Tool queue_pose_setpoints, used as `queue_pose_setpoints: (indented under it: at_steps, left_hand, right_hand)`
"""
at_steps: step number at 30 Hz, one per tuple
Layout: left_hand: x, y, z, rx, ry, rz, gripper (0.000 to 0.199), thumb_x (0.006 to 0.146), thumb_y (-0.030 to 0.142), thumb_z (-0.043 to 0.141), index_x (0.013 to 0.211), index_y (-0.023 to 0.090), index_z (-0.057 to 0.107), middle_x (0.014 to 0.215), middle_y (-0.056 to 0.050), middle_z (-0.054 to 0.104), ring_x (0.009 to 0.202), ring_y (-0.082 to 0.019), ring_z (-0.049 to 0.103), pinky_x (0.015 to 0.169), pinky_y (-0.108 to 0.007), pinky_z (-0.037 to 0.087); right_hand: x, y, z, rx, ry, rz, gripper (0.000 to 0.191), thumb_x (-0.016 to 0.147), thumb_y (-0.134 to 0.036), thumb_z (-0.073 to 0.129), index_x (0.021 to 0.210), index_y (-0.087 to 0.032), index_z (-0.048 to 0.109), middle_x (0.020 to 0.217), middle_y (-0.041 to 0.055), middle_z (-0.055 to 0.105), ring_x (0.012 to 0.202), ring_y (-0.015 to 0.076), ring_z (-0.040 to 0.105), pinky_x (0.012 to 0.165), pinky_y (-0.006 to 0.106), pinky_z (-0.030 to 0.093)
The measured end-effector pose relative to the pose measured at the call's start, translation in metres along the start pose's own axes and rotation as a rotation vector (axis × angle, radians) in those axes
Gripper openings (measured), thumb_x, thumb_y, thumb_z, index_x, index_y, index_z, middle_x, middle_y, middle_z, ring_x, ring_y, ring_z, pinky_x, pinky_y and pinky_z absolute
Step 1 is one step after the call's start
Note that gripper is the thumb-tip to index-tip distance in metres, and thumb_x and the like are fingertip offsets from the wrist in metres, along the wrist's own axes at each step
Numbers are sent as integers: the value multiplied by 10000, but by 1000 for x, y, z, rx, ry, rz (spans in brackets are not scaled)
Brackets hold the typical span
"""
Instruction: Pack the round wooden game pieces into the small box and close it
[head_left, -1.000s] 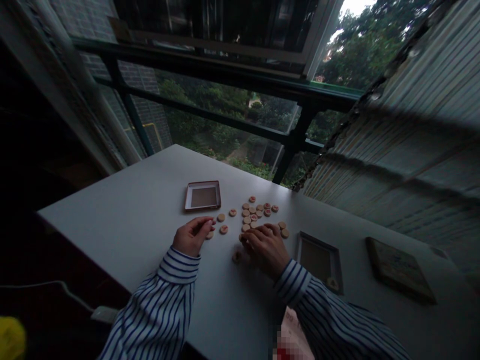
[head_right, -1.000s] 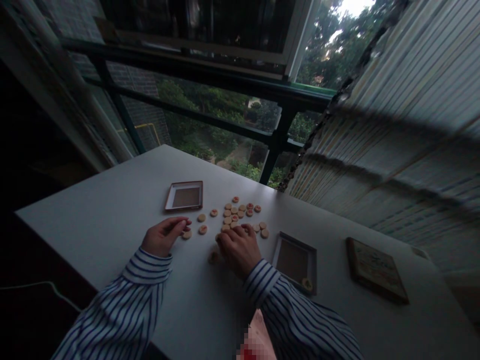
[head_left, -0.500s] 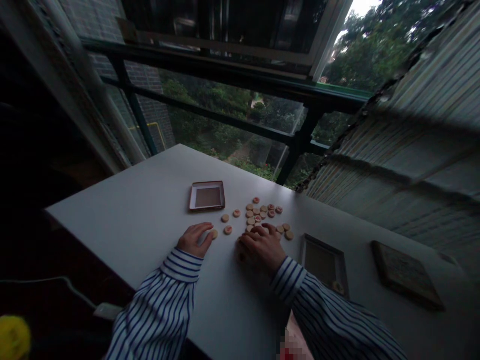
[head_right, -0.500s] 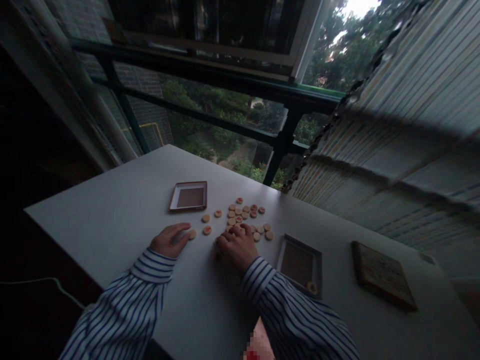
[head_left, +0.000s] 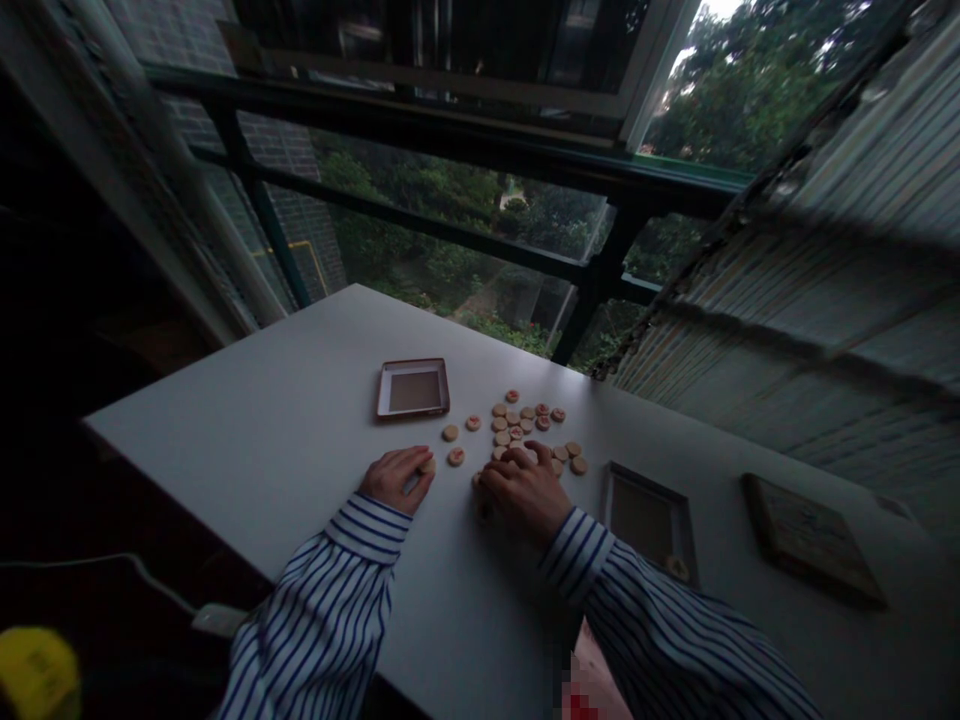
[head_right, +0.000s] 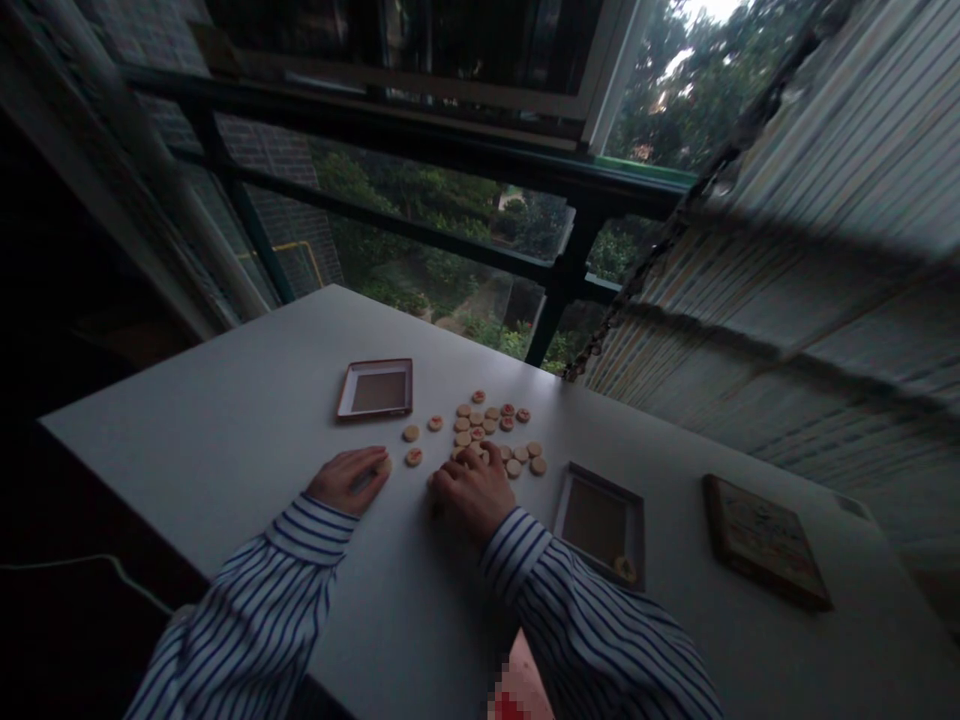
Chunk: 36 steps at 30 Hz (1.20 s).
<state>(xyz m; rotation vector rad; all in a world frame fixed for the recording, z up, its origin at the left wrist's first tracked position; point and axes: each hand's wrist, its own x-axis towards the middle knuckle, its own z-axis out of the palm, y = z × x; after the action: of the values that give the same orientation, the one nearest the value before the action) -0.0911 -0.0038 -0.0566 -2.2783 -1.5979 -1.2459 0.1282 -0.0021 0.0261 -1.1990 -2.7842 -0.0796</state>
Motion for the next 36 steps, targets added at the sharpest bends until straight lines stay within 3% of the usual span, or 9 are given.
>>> queue_pose_setpoints:
  at_steps: [10, 18, 25, 31, 36]
  left_hand:
    - [-3, -5, 3, 24, -70, 31, 220, 739, 277, 514, 904, 175, 618, 921, -74, 670, 828, -178, 614, 751, -303, 487]
    - [2, 2, -2, 4, -42, 60, 189, 764, 244, 500, 878, 159, 624, 867, -81, 680, 793, -169, 627, 727, -287, 508]
    - [5, 16, -11, -258, 19, -229, 196, 740, 295, 547, 859, 173, 643, 870, -62, 677, 796, -156, 627, 751, -290, 519]
    - [10, 27, -20, -557, 18, -601, 239, 682, 343, 602, 839, 173, 659, 839, -40, 685, 787, -153, 632, 750, -266, 521]
    - [14, 33, -23, -682, -13, -739, 289, 639, 385, 633, 816, 159, 666, 806, -57, 696, 783, -174, 640, 762, -292, 517]
  right_hand:
    - [2, -17, -18, 46, 93, 30, 159, 848, -245, 427, 931, -246, 563, 956, 7, 633, 954, 177, 463, 917, 426, 170]
    - [4, -22, -10, 138, 171, 28, 161, 840, -239, 426, 927, -231, 560, 941, 15, 639, 924, 186, 477, 905, 426, 185]
    - [2, -19, -3, 187, 237, 36, 153, 827, -204, 436, 914, -225, 559, 903, 16, 648, 895, 162, 492, 904, 379, 209]
    - [1, -17, -3, 186, 237, 39, 167, 831, -206, 430, 931, -225, 562, 926, 23, 645, 905, 161, 496, 896, 366, 214]
    - [1, -17, -1, 195, 243, 35, 167, 826, -205, 438, 927, -218, 571, 924, 30, 644, 902, 158, 496, 901, 357, 208]
